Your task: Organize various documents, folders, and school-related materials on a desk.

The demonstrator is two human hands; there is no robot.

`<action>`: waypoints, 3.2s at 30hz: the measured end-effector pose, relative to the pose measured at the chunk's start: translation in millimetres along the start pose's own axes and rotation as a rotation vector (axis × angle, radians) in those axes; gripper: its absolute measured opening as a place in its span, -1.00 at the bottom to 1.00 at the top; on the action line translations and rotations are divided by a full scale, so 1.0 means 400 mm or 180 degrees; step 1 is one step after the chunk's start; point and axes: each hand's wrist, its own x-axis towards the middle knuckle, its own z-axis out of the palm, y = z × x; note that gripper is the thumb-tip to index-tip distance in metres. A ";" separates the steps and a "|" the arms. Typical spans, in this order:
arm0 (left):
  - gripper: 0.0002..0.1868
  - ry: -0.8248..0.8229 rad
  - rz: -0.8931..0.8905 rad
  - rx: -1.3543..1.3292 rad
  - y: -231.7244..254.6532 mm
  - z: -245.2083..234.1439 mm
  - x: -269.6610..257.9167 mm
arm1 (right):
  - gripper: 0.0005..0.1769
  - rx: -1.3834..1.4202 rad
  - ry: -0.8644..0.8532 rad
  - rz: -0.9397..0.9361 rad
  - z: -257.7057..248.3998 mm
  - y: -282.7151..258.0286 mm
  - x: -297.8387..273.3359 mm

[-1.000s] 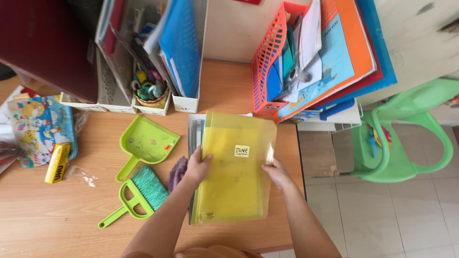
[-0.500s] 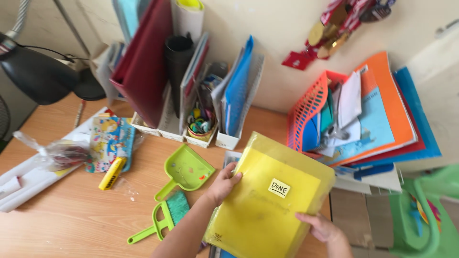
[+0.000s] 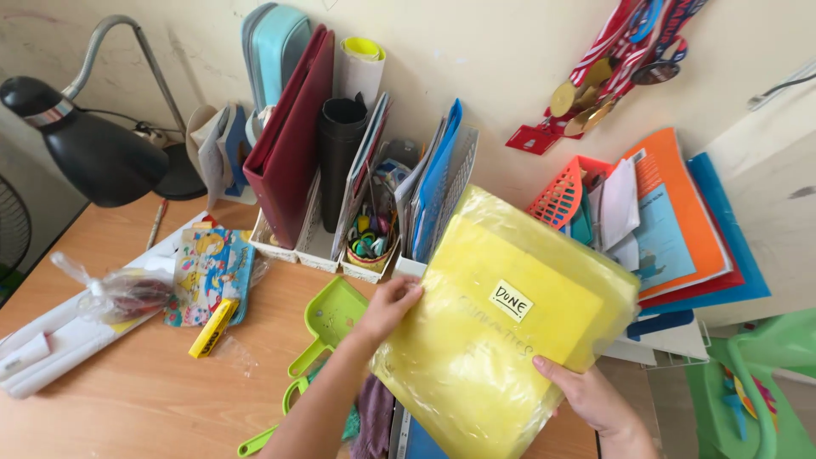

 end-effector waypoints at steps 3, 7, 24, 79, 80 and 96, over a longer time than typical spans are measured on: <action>-0.64 -0.0530 -0.0551 0.0537 0.058 -0.024 -0.060 | -0.63 0.0253 0.0046 -0.0114 -0.046 0.074 0.008; -0.63 -0.0881 -0.0587 0.0287 0.065 -0.052 -0.082 | -0.56 0.0488 0.0204 -0.0131 -0.016 0.081 0.004; -0.46 -0.1038 -0.1507 -0.0241 0.122 -0.133 -0.145 | -0.29 0.0223 -0.0430 -0.0167 0.090 0.108 0.109; -0.15 -0.1523 -0.0089 0.5117 0.023 0.142 0.265 | -0.77 -0.0078 0.2565 -0.1520 0.227 -0.426 0.254; -0.16 -0.1504 0.0272 0.5395 -0.113 0.136 0.322 | -0.78 -0.0181 0.2618 -0.1462 0.220 -0.410 0.266; 0.10 -0.0981 -0.1072 0.5609 0.064 0.239 0.343 | -0.82 -0.0151 0.3344 -0.1487 0.034 -0.278 0.054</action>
